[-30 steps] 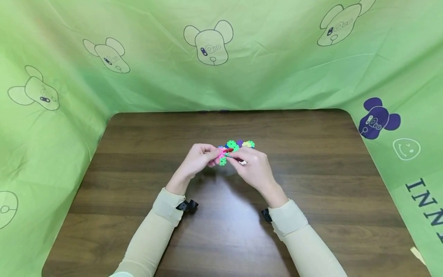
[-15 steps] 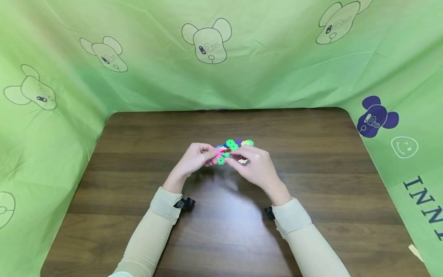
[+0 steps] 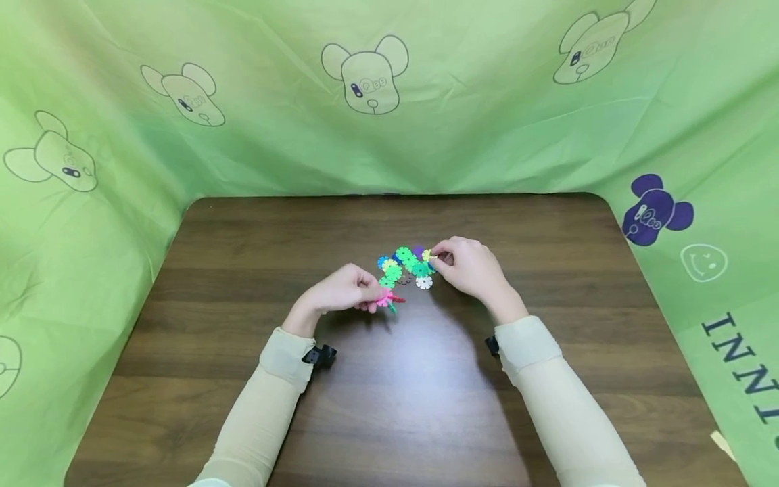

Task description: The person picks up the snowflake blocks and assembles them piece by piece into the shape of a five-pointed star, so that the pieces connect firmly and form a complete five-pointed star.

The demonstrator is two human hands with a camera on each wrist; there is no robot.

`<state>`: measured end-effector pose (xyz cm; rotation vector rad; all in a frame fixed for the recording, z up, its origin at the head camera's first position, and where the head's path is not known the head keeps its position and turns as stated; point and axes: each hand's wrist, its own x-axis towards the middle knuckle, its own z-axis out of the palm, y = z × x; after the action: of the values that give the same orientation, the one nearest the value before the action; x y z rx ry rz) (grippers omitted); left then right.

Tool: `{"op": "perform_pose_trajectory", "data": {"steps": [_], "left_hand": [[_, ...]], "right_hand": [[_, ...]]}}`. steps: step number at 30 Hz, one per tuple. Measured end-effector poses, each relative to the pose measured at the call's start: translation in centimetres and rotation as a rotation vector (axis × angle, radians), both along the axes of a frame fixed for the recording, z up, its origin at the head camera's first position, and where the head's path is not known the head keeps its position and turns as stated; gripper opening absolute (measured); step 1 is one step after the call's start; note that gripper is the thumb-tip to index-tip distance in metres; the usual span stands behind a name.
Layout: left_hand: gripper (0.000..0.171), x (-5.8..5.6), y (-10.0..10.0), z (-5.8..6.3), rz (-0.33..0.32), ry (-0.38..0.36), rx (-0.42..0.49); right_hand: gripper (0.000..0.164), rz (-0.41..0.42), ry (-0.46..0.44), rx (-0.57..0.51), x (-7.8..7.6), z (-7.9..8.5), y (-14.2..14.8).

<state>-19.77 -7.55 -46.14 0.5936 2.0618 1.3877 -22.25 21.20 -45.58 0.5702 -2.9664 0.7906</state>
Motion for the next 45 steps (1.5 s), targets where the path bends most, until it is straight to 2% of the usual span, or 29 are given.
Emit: {"op": "perform_pose_trajectory", "data": {"steps": [3,6,15,22,25,29,35,39,45], "left_hand": [[0.033,0.2,-0.1,-0.3,-0.083,0.028,-0.067],[0.036,0.4,0.1,-0.6,-0.125,0.058,-0.161],[0.040,0.9,1.3,-1.1,-0.064,0.165,-0.539],[0.044,0.9,1.4,-1.0,-0.038,0.216,-0.693],[0.049,0.8,1.3,-0.9,-0.003,0.241,-0.738],[0.056,0.8,1.2,-0.6,0.081,0.280,-0.780],[0.039,0.7,1.4,-0.7,0.218,0.351,-0.768],[0.030,0.2,1.9,-0.9,0.239,0.418,-0.747],[0.034,-1.4,3.0,-1.0,0.229,0.551,-0.785]], "right_hand": [[0.026,0.015,-0.084,0.099,-1.0,-0.5,0.0],[0.030,0.016,-0.117,0.168,-1.7,-1.1,0.1],[0.040,0.017,-0.183,0.243,-2.8,-1.6,0.3],[0.043,0.038,-0.190,0.264,-3.3,-2.1,0.2],[0.044,0.029,-0.180,0.265,-3.5,-2.3,0.2],[0.044,0.017,-0.171,0.267,-3.8,-2.4,0.1],[0.039,0.023,-0.176,0.255,-4.0,-2.2,-0.1],[0.034,0.021,-0.154,0.219,-4.2,-2.1,-0.1],[0.022,0.026,-0.171,0.113,-4.1,-2.3,-0.2]]}}
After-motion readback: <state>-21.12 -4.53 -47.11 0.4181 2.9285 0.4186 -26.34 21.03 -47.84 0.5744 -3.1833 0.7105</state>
